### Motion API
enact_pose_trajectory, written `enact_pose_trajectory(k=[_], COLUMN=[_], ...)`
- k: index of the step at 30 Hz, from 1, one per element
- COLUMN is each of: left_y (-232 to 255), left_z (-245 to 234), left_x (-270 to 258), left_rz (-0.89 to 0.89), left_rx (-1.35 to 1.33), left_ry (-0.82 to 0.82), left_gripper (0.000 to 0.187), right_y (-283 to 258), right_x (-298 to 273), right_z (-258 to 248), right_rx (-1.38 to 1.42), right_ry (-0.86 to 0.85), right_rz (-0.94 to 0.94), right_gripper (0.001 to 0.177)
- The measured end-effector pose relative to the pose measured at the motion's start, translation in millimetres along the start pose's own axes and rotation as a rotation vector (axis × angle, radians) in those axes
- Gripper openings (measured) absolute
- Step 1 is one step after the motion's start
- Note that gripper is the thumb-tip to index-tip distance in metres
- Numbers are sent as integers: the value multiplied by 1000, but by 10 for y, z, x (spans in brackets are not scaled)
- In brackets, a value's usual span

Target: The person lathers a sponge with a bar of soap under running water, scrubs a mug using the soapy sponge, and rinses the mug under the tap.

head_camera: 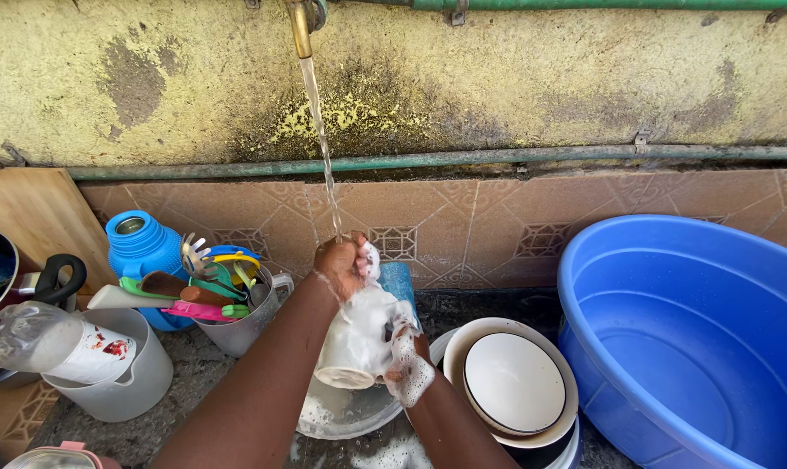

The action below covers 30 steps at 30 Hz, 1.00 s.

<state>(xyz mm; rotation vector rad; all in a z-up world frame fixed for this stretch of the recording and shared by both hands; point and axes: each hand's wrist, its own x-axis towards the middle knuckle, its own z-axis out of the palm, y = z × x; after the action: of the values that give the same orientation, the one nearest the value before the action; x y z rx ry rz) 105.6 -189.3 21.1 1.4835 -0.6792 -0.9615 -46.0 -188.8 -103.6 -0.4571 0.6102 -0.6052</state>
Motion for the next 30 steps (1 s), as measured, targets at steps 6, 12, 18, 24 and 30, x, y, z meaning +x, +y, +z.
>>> enact_pose_trajectory(k=[6, 12, 18, 24, 30], left_y=[440, 664, 760, 937, 1035], left_z=[-256, -363, -374, -314, -365], left_x=[-531, -688, -683, -804, -851], left_rz=[-245, -77, 30, 91, -36], left_rx=[161, 207, 140, 417, 217], left_ry=[-352, -345, -164, -117, -371], left_gripper=[33, 28, 26, 22, 19], right_y=[-55, -87, -125, -81, -130], right_x=[-92, 16, 177, 329, 371], right_z=[-78, 190, 568, 844, 983], right_rx=[28, 18, -13, -32, -48], right_ry=[12, -16, -26, -22, -35], right_rz=[26, 113, 164, 172, 191], right_gripper=[47, 49, 50, 52, 54])
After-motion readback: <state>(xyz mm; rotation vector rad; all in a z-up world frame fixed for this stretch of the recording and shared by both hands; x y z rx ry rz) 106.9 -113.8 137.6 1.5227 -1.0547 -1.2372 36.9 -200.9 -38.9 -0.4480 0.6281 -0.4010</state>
